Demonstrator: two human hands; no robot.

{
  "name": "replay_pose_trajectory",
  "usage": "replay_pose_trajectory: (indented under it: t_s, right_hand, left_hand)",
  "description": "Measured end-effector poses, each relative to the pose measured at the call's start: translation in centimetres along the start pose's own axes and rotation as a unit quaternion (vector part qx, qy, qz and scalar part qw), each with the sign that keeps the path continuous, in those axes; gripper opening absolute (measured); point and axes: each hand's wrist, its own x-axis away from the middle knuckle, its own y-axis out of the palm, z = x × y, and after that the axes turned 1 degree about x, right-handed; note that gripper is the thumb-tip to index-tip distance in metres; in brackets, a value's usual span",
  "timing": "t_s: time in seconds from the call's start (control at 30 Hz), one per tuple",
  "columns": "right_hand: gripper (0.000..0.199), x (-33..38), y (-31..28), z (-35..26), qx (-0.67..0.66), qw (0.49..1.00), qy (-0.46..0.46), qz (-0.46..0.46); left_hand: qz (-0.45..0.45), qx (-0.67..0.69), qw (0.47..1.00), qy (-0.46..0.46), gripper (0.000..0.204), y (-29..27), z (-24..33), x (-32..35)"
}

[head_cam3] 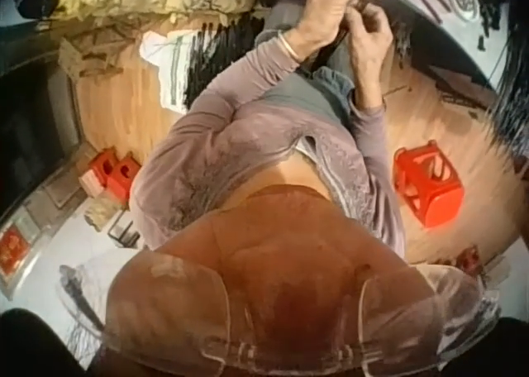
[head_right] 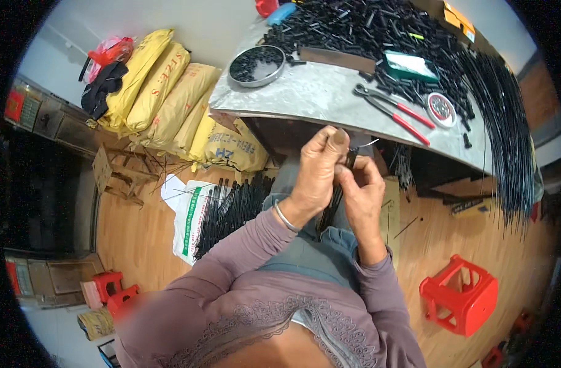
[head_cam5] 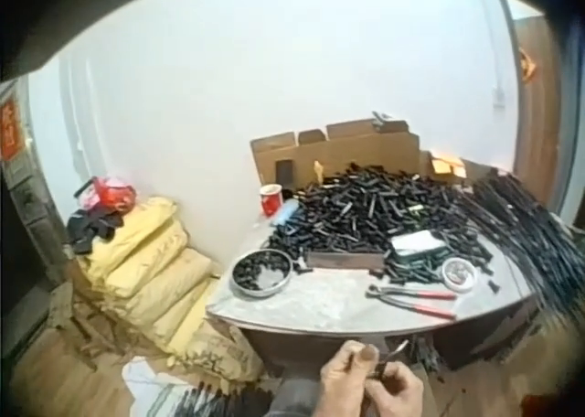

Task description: The recorder is bundling and processing black cable-like rods using a fixture and pliers on a workbench.

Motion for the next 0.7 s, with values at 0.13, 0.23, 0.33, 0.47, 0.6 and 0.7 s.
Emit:
replay_pose_trajectory:
  t_s: [0.13, 0.23, 0.33, 0.47, 0.6, 0.7]
  right_hand:
    - [0.014, -0.6, 0.9, -0.7, 0.045, 0.998, 0.004, -0.033]
    - [0.011, -0.8, 1.0, -0.9, 0.028, 0.998, 0.028, -0.041]
    - [0.009, -1.3, 1.0, -0.9, -0.021, 0.995, 0.049, -0.083]
    - [0.011, -2.2, 1.1, -0.8, -0.025, 0.989, 0.079, -0.122]
    - [0.011, -2.7, 2.1, -0.7, -0.013, 0.988, 0.078, -0.136]
    - [0.012, -3.2, 2.2, -0.4, 0.026, 0.984, 0.079, -0.156]
  left_hand:
    - [-0.015, -0.060, 0.996, 0.066, 0.032, -0.9, -0.5, 0.1]
    - [-0.030, -0.085, 0.994, 0.064, 0.032, -1.6, 0.3, -0.5]
    - [-0.077, -0.129, 0.988, 0.034, 0.028, -3.7, 2.5, -2.1]
    - [0.024, -0.376, 0.909, 0.180, 0.019, -7.9, 7.4, -10.2]
    - [0.053, -0.660, 0.691, 0.289, 0.021, -14.5, 10.0, -19.9]
    - [0.042, -0.744, 0.626, 0.230, 0.023, -17.0, 9.6, -22.4]
